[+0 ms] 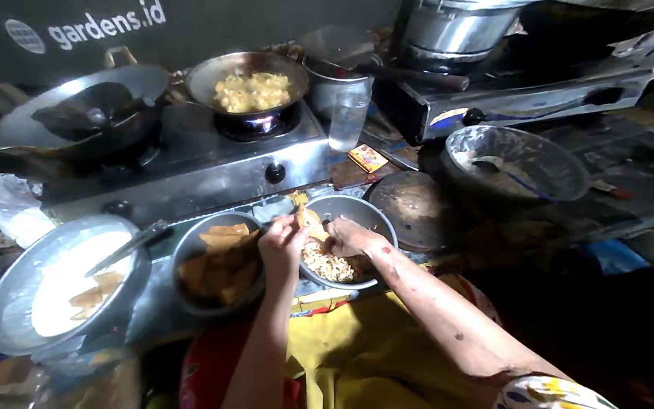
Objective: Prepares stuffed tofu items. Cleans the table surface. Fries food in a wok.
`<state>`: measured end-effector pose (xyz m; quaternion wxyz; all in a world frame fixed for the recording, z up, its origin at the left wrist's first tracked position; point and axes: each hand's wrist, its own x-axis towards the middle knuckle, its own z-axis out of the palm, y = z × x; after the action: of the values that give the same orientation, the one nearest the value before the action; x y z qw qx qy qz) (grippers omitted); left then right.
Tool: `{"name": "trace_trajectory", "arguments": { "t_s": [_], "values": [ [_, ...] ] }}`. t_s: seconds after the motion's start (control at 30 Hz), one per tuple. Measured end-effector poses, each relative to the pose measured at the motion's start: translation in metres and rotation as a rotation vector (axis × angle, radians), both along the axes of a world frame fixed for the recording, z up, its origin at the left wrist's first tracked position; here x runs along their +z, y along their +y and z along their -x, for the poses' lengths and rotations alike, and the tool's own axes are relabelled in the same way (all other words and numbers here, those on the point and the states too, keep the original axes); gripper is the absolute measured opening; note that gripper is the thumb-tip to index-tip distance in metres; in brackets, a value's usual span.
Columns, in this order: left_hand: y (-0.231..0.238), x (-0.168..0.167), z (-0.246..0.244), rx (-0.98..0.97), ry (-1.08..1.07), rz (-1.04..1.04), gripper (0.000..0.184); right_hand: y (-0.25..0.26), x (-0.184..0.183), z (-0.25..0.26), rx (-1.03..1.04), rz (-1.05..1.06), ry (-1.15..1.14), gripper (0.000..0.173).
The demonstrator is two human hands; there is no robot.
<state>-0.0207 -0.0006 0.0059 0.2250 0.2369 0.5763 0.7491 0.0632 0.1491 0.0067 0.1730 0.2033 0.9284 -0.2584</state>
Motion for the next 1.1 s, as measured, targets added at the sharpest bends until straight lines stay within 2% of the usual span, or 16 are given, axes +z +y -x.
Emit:
{"name": "trace_trajectory", "arguments": {
  "t_s": [0.2, 0.37, 0.47, 0.6, 0.73, 0.93, 1.03, 1.1],
  "values": [
    [-0.001, -0.001, 0.001, -0.001, 0.0, -0.006, 0.024, 0.009, 0.009, -0.018, -0.096, 0.088, 0.237, 0.009],
    [0.001, -0.003, -0.001, -0.017, 0.015, -0.008, 0.023, 0.002, -0.007, -0.004, -0.009, 0.051, 0.091, 0.022],
    [0.0, -0.002, 0.0, -0.017, 0.015, 0.005, 0.023, -0.002, -0.001, -0.002, -0.023, 0.039, 0.101, 0.018],
    [0.0, -0.002, 0.003, -0.01, -0.012, 0.003, 0.025, 0.005, 0.012, -0.019, -0.143, 0.073, 0.332, 0.007],
    [0.001, -0.004, 0.001, -0.044, 0.009, 0.008, 0.023, 0.008, 0.006, -0.031, -0.157, 0.038, 0.375, 0.009],
    [0.001, -0.002, -0.001, -0.063, 0.065, 0.069, 0.026, -0.002, 0.009, -0.045, -0.241, 0.05, 0.659, 0.012],
    [0.0, -0.002, -0.003, -0.07, 0.057, 0.051, 0.026, -0.004, 0.008, -0.048, -0.228, 0.041, 0.597, 0.014],
    [-0.001, -0.003, -0.002, -0.09, 0.039, 0.015, 0.026, -0.009, 0.005, -0.05, -0.257, 0.031, 0.676, 0.015]
  ]
}}
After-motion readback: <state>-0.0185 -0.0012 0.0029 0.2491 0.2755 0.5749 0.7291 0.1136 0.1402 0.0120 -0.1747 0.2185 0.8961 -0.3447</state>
